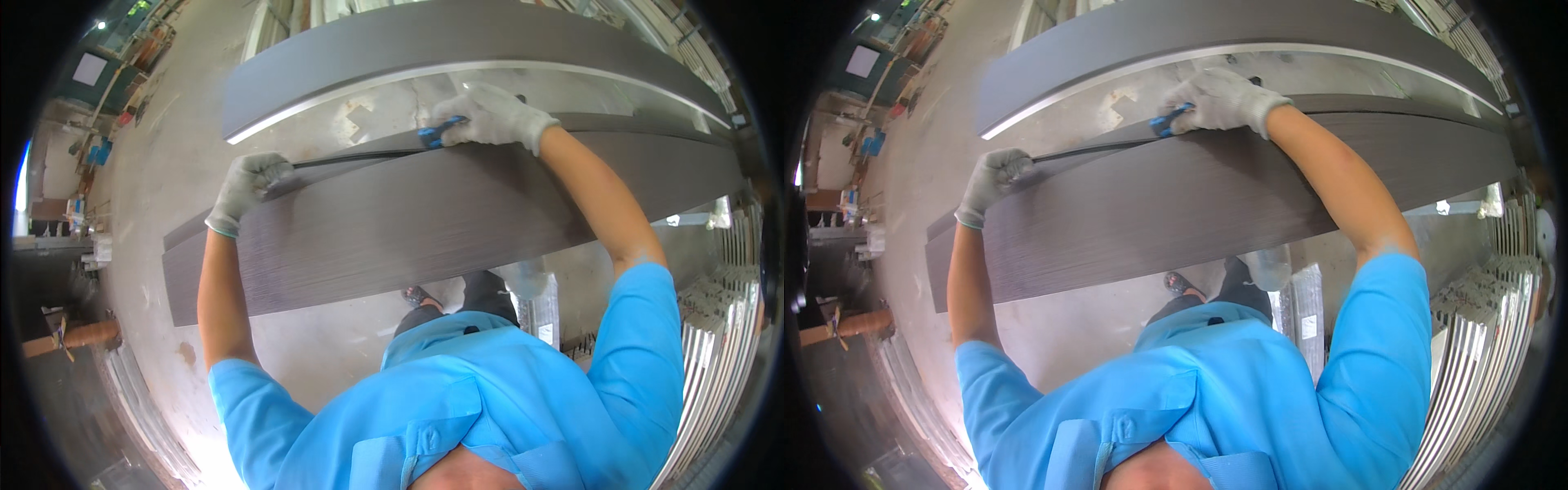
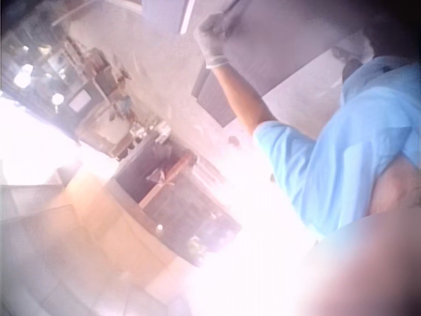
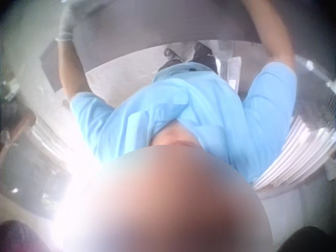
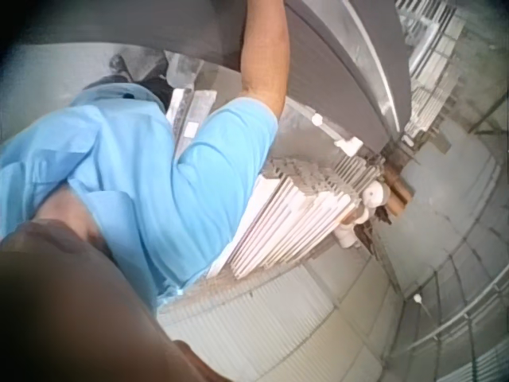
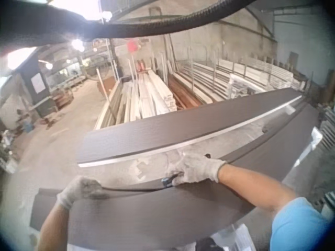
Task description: The person picks up a large grey panel and uses a blue utility knife to apply a black edge trim strip along its long edge. They press the strip into place and smooth it down, then repeat the process on a second panel.
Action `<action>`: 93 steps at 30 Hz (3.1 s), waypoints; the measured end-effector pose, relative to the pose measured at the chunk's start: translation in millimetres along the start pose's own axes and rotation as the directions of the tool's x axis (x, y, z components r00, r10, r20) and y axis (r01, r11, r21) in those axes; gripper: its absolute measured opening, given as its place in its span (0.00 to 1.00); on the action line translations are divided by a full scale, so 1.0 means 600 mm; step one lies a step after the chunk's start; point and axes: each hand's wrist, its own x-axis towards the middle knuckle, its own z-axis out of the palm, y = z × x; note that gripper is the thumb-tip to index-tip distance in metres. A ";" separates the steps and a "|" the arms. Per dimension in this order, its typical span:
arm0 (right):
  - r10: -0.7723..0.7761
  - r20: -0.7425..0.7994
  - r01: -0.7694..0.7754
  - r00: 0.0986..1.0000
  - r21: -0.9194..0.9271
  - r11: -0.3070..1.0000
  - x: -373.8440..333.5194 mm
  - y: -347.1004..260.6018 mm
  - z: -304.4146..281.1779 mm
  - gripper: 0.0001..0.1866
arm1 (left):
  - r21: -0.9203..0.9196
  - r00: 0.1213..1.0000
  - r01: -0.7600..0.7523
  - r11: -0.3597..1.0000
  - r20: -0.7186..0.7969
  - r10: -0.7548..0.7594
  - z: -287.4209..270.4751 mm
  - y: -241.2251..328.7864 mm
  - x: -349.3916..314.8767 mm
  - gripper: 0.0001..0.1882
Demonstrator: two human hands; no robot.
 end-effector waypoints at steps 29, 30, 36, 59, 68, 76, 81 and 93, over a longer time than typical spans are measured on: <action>0.317 -0.051 -0.299 0.947 0.215 0.930 -0.005 -0.023 0.014 0.12 | 0.172 0.770 0.604 0.778 -0.379 -0.514 -0.354 -0.519 -0.397 0.23; 0.280 -0.016 -0.272 0.960 0.190 0.943 -0.006 -0.026 0.003 0.12 | 0.114 0.699 0.694 0.711 -0.343 -0.628 -0.348 -0.554 -0.419 0.31; 0.266 0.070 -0.274 0.961 0.354 0.895 -0.007 -0.019 -0.007 0.18 | -0.438 0.707 0.475 0.763 -0.327 -0.628 -0.302 -0.616 -0.472 0.19; -0.328 0.064 0.318 0.942 0.129 0.939 0.318 -0.333 0.130 0.17 | -0.652 0.698 0.312 0.691 -0.336 -0.633 -0.229 -0.436 -0.387 0.15; -0.424 0.057 0.421 0.904 0.063 0.905 0.460 -0.489 0.198 0.16 | -0.786 0.666 0.208 0.582 -0.322 -0.673 -0.222 -0.379 -0.362 0.18; -0.508 0.101 0.507 0.855 0.045 0.861 0.586 -0.635 0.257 0.15 | -0.821 0.667 0.098 0.562 -0.365 -0.649 -0.209 -0.391 -0.363 0.16; -0.550 0.054 0.551 0.834 -0.006 0.835 0.638 -0.696 0.290 0.15 | -0.899 0.631 0.035 0.437 -0.319 -0.707 -0.208 -0.384 -0.363 0.13; -0.585 0.115 0.594 0.803 -0.071 0.801 0.644 -0.747 0.291 0.15 | -0.952 0.514 0.004 0.306 -0.261 -0.817 -0.208 -0.384 -0.370 0.10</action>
